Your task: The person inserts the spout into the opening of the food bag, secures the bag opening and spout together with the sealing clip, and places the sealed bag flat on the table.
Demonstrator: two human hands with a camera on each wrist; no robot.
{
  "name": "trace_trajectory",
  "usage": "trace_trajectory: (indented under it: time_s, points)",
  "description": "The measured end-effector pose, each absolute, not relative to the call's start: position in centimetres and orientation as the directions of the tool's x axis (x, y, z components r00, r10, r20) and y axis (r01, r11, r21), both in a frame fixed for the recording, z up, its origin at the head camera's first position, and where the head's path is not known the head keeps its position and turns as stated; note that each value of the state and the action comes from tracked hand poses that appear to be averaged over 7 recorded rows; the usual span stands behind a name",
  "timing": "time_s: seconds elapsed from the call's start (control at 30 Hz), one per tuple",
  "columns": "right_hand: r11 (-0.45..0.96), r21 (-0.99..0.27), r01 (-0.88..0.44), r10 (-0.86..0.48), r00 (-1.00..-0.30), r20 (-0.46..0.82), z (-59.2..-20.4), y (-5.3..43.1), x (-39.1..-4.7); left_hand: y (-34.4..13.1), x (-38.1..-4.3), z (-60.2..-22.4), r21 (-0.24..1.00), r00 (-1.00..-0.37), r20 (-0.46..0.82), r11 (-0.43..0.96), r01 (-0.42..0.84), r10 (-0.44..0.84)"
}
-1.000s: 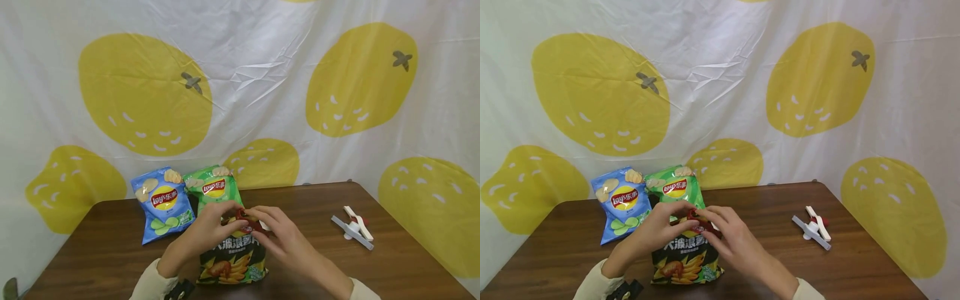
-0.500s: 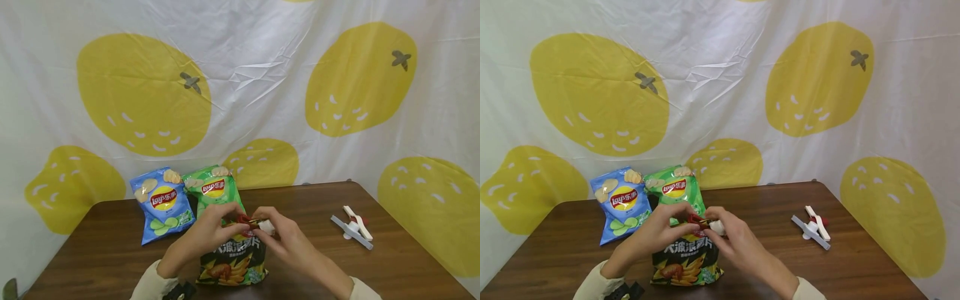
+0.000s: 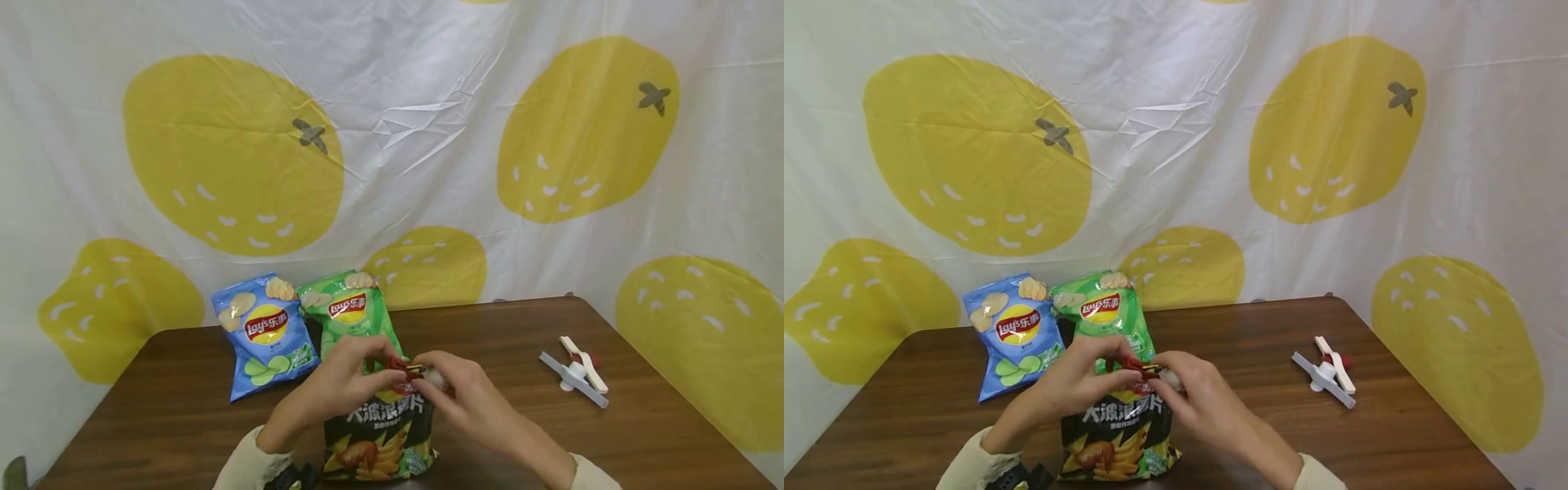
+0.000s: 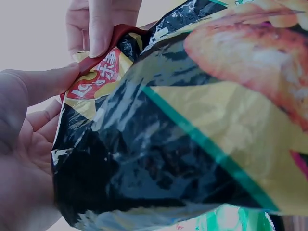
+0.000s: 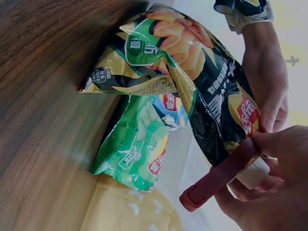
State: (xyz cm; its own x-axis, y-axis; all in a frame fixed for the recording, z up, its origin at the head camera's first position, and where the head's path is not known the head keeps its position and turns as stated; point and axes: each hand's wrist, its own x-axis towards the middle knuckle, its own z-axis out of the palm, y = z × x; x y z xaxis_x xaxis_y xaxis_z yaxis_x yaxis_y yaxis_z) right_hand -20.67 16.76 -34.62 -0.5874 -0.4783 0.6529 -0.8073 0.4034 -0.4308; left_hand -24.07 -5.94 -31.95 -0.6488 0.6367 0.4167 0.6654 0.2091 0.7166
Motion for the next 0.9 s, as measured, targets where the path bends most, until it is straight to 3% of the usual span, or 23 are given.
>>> trace_trajectory:
  time_s: [0.27,0.57,0.7,0.9]
  points:
    - [0.418,-0.411,-0.81,-0.495,-0.582,0.645,-34.8,16.3,-20.4,-6.2,-24.1,-32.1,0.755,-0.635,0.382,0.169,0.633,0.672]
    - [0.413,-0.309,-0.857,-0.51,-0.499,0.701,-34.7,15.9,-20.3,-6.2,-24.2,-31.9,0.819,-0.643,0.324,0.134,0.558,0.694]
    - [0.441,-0.334,-0.833,-0.497,-0.536,0.683,-35.0,16.1,-20.5,-6.3,-24.2,-31.8,0.818,-0.685,0.303,0.189,0.544,0.663]
    - [0.405,-0.501,-0.765,-0.531,-0.643,0.553,-34.8,17.3,-21.3,-6.2,-24.3,-31.7,0.78,-0.717,0.304,0.268,0.566,0.628]
